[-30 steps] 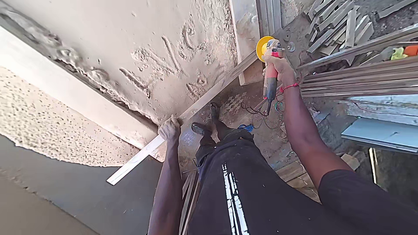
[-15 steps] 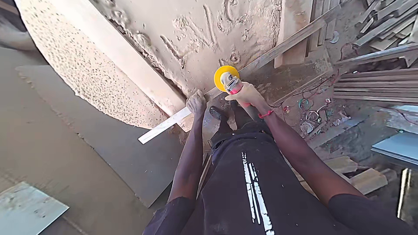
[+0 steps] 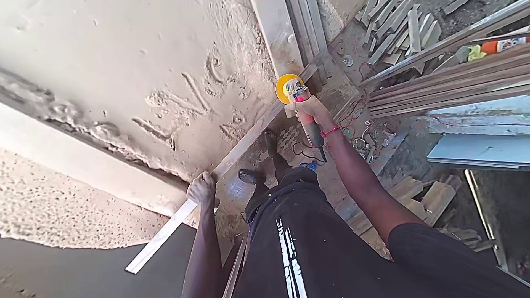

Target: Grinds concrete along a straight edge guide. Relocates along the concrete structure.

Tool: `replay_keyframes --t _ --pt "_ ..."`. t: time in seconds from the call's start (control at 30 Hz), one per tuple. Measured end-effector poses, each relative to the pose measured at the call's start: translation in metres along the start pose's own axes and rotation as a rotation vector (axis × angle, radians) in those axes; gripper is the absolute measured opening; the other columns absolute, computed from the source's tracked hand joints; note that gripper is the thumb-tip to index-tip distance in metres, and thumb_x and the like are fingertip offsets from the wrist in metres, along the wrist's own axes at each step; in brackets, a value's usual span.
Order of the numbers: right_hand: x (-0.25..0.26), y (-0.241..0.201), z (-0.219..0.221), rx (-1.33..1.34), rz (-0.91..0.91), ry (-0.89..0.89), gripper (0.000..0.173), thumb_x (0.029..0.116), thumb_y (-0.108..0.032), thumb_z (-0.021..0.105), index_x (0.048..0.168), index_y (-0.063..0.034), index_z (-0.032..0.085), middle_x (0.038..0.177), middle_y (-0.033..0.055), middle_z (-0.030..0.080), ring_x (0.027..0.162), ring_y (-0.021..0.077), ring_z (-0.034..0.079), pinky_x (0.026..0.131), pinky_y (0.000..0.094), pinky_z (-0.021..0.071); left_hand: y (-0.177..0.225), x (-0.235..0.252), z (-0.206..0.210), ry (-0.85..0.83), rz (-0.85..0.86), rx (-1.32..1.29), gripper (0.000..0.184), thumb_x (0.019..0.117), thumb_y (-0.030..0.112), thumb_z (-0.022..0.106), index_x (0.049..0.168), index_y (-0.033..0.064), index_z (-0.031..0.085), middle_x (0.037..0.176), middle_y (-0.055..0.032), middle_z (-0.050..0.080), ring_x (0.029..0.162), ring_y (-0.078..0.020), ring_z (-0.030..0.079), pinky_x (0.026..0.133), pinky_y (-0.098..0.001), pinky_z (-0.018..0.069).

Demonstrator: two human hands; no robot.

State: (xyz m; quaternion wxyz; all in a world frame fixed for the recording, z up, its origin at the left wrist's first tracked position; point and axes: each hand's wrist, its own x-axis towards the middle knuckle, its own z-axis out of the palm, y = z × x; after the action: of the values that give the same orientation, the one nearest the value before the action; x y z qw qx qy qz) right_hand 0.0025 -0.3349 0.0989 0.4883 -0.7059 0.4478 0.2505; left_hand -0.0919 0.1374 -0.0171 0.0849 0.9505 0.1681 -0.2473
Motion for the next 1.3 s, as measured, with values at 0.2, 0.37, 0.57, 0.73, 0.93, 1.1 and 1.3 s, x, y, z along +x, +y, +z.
replay_keyframes --t 0.2,0.37,0.57,0.73,0.93,1.1,1.3 --pt "0.05 -0.027 -0.095 0.114 0.028 0.12 0.067 0.0786 -0.049 0.084 0.123 -0.0038 0.06 0.087 0.0112 0.07 0.067 0.0218 0.07 0.065 0.0408 0.0623 0.0 0.002 0.001 -0.002 -0.005 0.022 0.059 0.104 0.041 0.029 0.102 0.0036 0.075 0.108 -0.0272 0.073 0.111 -0.0477 0.067 0.092 -0.0705 0.0451" --pt "0.073 -0.028 -0.145 0.215 0.011 0.238 0.062 0.0818 -0.048 0.082 0.122 -0.0053 0.06 0.088 0.0101 0.068 0.069 0.0216 0.069 0.065 0.0412 0.0624 0.005 0.0 0.001 0.011 -0.015 0.047 0.062 0.1036 0.041 0.025 0.101 0.0021 0.074 0.108 -0.0271 0.073 0.111 -0.047 0.068 0.091 -0.0691 0.0462" --pt "0.029 0.016 -0.164 0.438 -0.008 0.368 0.065 0.0825 -0.046 0.081 0.129 -0.0079 0.058 0.095 0.0129 0.069 0.073 0.0245 0.071 0.067 0.0428 0.0628 0.01 0.006 -0.009 -0.107 0.021 0.057 0.061 0.1063 0.038 0.024 0.112 0.0002 0.072 0.119 -0.0269 0.07 0.118 -0.0459 0.065 0.094 -0.0682 0.0457" --pt "-0.014 0.041 -0.142 0.445 -0.05 0.214 0.071 0.0839 -0.055 0.078 0.134 -0.0115 0.053 0.092 0.0129 0.07 0.073 0.0272 0.072 0.065 0.0455 0.0631 0.003 0.029 -0.042 -0.702 0.24 -0.215 0.057 0.1088 0.044 0.039 0.127 -0.0028 0.065 0.122 -0.0265 0.068 0.114 -0.0391 0.065 0.098 -0.0606 0.0488" --pt "-0.035 0.016 -0.045 0.166 -0.101 0.121 0.074 0.0849 -0.072 0.065 0.125 -0.0104 0.06 0.09 0.0103 0.07 0.071 0.0241 0.071 0.063 0.0436 0.0624 -0.011 0.041 -0.013 -0.368 0.248 -0.485 0.07 0.1104 0.053 0.025 0.108 0.0055 0.075 0.095 -0.0151 0.077 0.09 -0.0348 0.074 0.089 -0.0651 0.0525" --pt "-0.054 0.024 0.068 -0.117 -0.151 -0.148 0.076 0.0764 -0.074 0.072 0.111 -0.0069 0.064 0.08 0.0088 0.069 0.062 0.0217 0.068 0.058 0.042 0.0604 -0.047 0.015 -0.019 -0.143 0.146 -0.274 0.064 0.1101 0.048 0.028 0.103 0.0032 0.073 0.101 -0.0248 0.073 0.101 -0.0474 0.069 0.086 -0.0727 0.0491" --pt "-0.104 0.05 0.197 -0.515 -0.246 -0.35 0.08 0.0701 -0.084 0.068 0.104 -0.0121 0.07 0.089 0.0089 0.071 0.081 0.0244 0.07 0.074 0.0537 0.0573 -0.053 -0.012 0.0 -0.045 -0.064 -0.25 0.064 0.1072 0.047 0.026 0.094 0.0032 0.071 0.099 -0.0267 0.072 0.101 -0.048 0.069 0.077 -0.0721 0.0481"
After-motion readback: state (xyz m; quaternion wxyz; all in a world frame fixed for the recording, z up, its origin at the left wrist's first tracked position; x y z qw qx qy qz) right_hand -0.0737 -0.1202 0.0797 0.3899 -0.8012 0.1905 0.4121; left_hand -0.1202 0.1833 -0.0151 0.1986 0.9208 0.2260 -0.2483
